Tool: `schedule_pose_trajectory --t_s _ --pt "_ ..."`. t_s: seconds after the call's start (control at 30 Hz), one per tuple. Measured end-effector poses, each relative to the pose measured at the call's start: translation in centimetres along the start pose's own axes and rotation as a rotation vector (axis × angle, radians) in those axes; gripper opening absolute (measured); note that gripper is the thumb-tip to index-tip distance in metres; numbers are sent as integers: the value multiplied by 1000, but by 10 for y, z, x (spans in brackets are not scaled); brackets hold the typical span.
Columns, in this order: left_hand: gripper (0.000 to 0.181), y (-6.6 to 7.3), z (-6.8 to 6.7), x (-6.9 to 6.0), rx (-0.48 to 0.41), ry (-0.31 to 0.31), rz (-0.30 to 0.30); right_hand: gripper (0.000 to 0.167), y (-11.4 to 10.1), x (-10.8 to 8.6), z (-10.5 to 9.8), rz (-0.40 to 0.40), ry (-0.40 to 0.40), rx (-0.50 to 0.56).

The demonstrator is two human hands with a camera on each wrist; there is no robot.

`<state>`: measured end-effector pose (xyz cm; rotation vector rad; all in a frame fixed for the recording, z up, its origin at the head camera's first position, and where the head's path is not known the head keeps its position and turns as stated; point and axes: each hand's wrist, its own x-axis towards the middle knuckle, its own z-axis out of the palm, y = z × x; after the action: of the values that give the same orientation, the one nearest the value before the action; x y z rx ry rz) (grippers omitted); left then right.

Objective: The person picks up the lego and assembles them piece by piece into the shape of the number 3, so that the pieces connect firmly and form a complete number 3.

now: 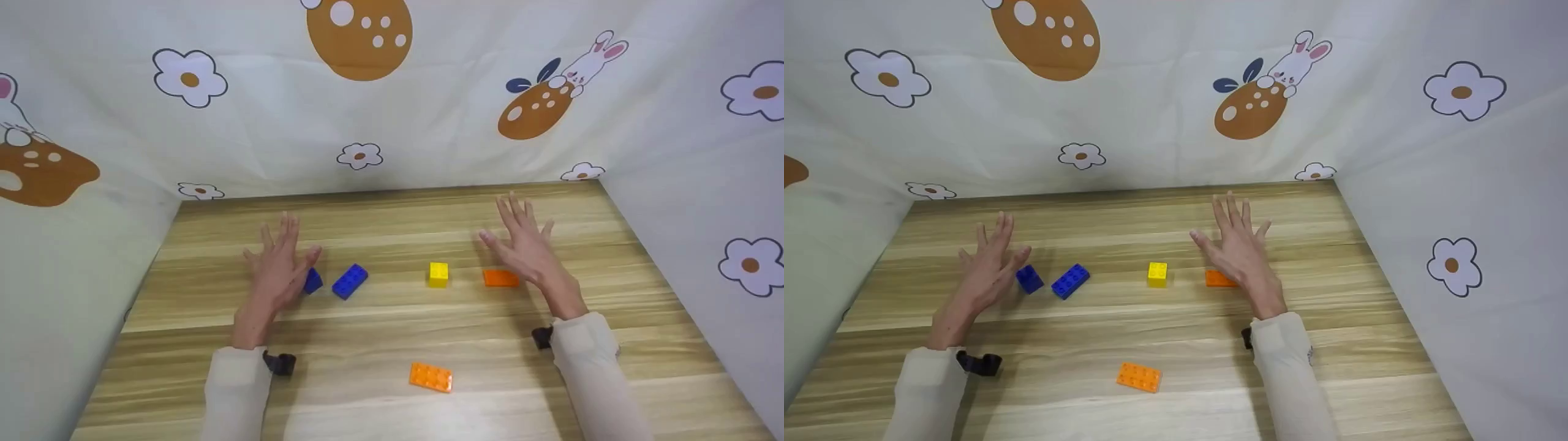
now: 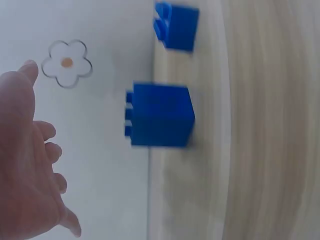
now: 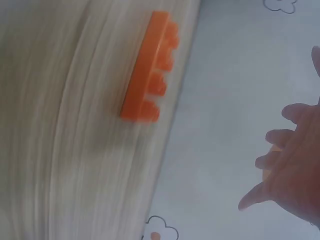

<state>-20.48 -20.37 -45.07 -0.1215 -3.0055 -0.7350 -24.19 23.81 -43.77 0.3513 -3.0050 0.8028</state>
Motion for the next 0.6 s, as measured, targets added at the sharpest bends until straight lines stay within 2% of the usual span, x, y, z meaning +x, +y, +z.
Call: schedule_pose_trajectory --t_s 0.13,0.27,0.43,0.6 --pt "78 14 4 -8 -65 34 36 79 -11 -6 4 -30 24 80" --pt "74 28 10 -16 -168 63 100 76 -19 -10 12 -58 27 187" --pt "69 47 20 -25 -360 49 193 72 -26 -12 26 -86 9 300" --pt "60 65 27 -32 -539 2 250 71 -36 -13 34 -87 -1 360"
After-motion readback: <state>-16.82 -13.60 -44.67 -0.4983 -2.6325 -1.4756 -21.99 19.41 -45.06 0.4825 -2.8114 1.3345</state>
